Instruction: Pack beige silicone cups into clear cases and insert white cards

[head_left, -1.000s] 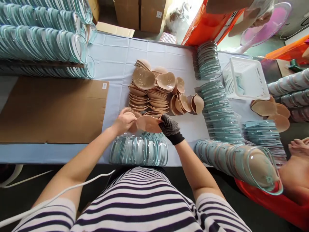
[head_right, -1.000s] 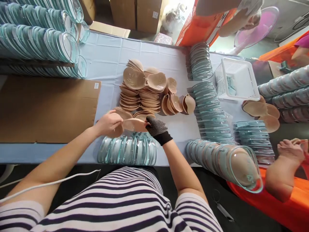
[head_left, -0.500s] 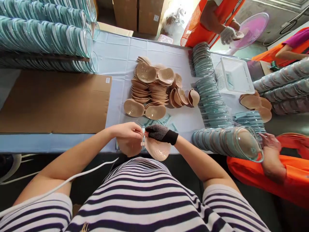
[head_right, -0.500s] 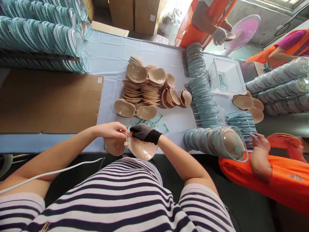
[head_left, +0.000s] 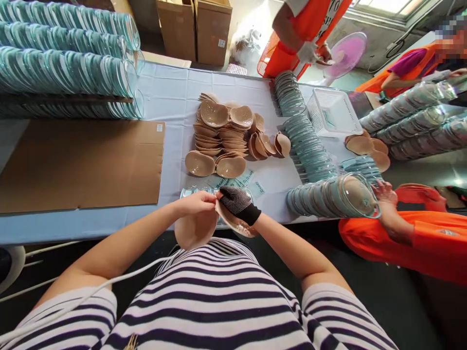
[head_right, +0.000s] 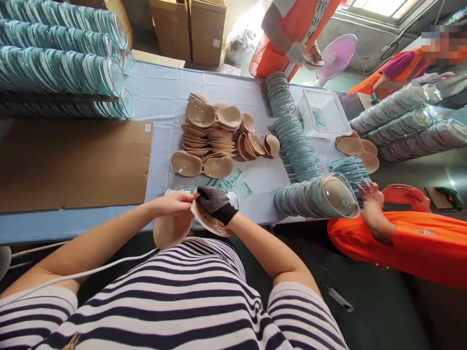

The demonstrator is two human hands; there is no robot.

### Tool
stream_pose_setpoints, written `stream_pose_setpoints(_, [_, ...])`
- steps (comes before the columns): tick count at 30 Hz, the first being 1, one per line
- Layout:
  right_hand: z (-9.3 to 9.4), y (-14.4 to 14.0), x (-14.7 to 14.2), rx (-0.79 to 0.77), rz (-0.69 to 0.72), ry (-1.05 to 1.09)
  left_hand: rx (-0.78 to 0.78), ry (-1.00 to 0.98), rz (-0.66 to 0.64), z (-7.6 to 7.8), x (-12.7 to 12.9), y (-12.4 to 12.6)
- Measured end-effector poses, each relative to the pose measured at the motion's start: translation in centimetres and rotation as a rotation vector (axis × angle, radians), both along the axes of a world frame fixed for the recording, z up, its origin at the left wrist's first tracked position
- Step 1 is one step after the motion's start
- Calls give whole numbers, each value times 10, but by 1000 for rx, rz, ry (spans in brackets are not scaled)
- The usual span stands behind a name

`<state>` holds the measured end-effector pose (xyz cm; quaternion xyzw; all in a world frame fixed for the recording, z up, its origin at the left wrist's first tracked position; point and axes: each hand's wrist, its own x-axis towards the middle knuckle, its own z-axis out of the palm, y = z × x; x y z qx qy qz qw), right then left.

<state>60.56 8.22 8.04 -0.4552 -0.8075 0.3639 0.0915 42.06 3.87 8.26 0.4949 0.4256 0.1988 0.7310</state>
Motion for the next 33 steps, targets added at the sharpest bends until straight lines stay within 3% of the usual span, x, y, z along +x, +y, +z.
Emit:
stream_pose_setpoints(4, [-4, 6, 13, -5, 63, -55, -18, -41, 4, -3, 2, -2])
stream_pose_setpoints(10, [-8, -34, 29, 212, 96, 252, -169, -102, 115, -16, 8, -10])
stream_pose_setpoints(13, [-11, -48, 27, 343, 106, 160, -193, -147, 144, -15, 10, -8])
stream_pose_setpoints(17, [-14, -42, 25, 445, 104, 37, -319, -229, 250, -13, 17, -6])
stream_pose_setpoints(21, [-21, -30, 25, 385, 63, 37, -422, -331, 421, -18, 34, -8])
stream_pose_setpoints(26, [-51, -31, 9, 199, -226, 161, -408, -421, 693, -30, 54, -12])
stream_pose_setpoints(28, [-62, -34, 3, 143, -301, 178, -341, -370, 719, -38, 55, -12])
stream_pose_setpoints(31, [-67, -35, 1, 131, -295, 96, -196, -210, 675, -46, 50, -10])
stream_pose_setpoints(33, [-62, -33, 5, 191, -220, 0, -270, -155, 627, -48, 45, -8])
